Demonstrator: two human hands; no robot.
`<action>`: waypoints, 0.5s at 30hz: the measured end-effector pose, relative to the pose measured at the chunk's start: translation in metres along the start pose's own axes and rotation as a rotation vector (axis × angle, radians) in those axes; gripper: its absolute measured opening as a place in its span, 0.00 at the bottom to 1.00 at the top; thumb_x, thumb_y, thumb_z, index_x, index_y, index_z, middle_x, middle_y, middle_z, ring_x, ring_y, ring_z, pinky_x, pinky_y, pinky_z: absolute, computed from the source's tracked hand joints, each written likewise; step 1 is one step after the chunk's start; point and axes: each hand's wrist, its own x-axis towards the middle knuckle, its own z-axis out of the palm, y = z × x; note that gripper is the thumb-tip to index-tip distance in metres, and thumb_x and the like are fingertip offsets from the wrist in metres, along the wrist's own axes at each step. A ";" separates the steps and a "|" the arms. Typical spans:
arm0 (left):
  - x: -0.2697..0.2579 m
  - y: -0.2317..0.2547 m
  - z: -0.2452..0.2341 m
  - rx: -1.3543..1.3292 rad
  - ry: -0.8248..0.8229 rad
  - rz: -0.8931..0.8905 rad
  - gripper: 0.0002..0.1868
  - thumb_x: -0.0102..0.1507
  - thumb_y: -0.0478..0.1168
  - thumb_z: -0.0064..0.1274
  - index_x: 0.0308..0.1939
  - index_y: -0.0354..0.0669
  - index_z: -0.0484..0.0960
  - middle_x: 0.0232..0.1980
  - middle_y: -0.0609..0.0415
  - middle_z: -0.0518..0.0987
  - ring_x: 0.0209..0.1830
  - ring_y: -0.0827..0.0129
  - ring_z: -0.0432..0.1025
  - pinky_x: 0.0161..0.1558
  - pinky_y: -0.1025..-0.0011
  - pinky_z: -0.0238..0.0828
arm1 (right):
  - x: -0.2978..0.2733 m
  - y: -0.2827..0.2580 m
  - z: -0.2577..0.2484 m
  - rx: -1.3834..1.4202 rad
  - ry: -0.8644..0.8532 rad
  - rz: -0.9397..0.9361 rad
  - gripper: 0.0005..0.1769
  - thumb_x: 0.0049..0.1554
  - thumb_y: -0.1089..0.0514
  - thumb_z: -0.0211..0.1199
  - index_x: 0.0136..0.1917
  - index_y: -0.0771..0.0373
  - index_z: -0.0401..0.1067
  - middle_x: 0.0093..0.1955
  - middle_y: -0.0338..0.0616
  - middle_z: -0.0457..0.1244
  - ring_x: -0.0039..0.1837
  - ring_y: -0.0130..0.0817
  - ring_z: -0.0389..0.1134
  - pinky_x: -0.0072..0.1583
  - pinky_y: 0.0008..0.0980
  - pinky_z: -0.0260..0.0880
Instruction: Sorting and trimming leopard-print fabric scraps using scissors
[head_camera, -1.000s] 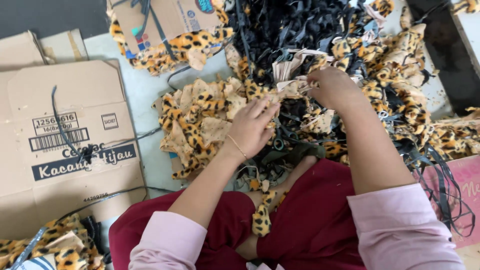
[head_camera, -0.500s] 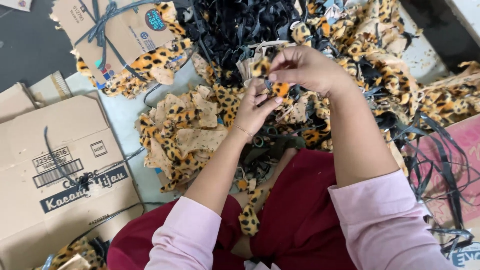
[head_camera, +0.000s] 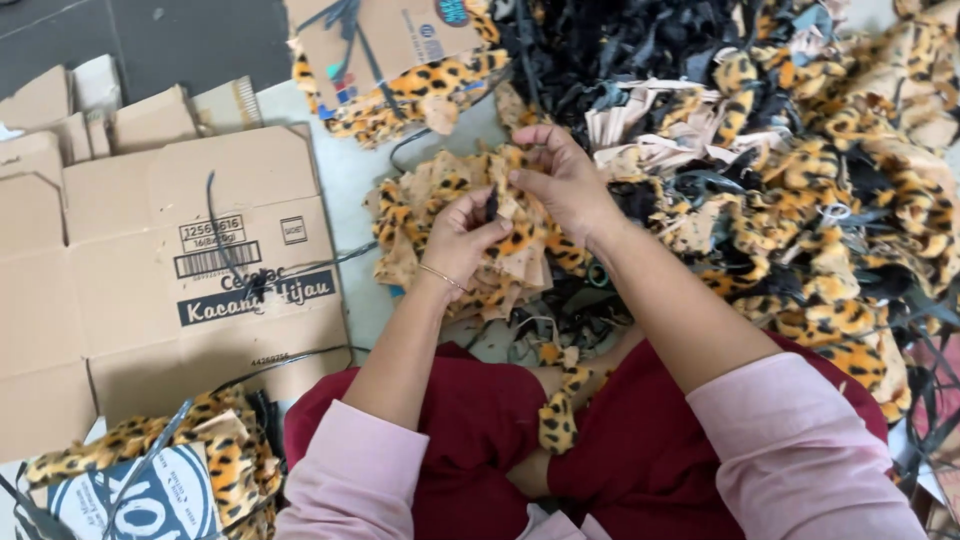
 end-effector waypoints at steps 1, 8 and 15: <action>-0.003 -0.002 -0.005 -0.008 0.010 0.003 0.25 0.53 0.29 0.68 0.54 0.47 0.84 0.35 0.60 0.77 0.35 0.78 0.74 0.35 0.80 0.80 | -0.001 0.002 0.007 -0.007 -0.010 0.003 0.28 0.54 0.72 0.68 0.65 0.59 0.67 0.47 0.37 0.62 0.46 0.26 0.72 0.46 0.19 0.76; 0.008 -0.003 -0.049 0.034 0.315 0.200 0.25 0.57 0.26 0.61 0.59 0.46 0.82 0.37 0.59 0.76 0.40 0.78 0.72 0.45 0.79 0.77 | -0.007 0.028 0.043 -0.016 0.125 0.050 0.16 0.58 0.67 0.67 0.58 0.61 0.71 0.46 0.41 0.67 0.43 0.25 0.73 0.41 0.18 0.79; 0.035 -0.017 -0.083 0.243 0.309 0.414 0.26 0.59 0.25 0.61 0.60 0.46 0.80 0.45 0.53 0.81 0.46 0.74 0.73 0.55 0.72 0.75 | -0.013 0.030 0.041 -0.203 0.038 -0.021 0.15 0.60 0.68 0.65 0.61 0.65 0.72 0.58 0.47 0.65 0.58 0.32 0.72 0.51 0.24 0.80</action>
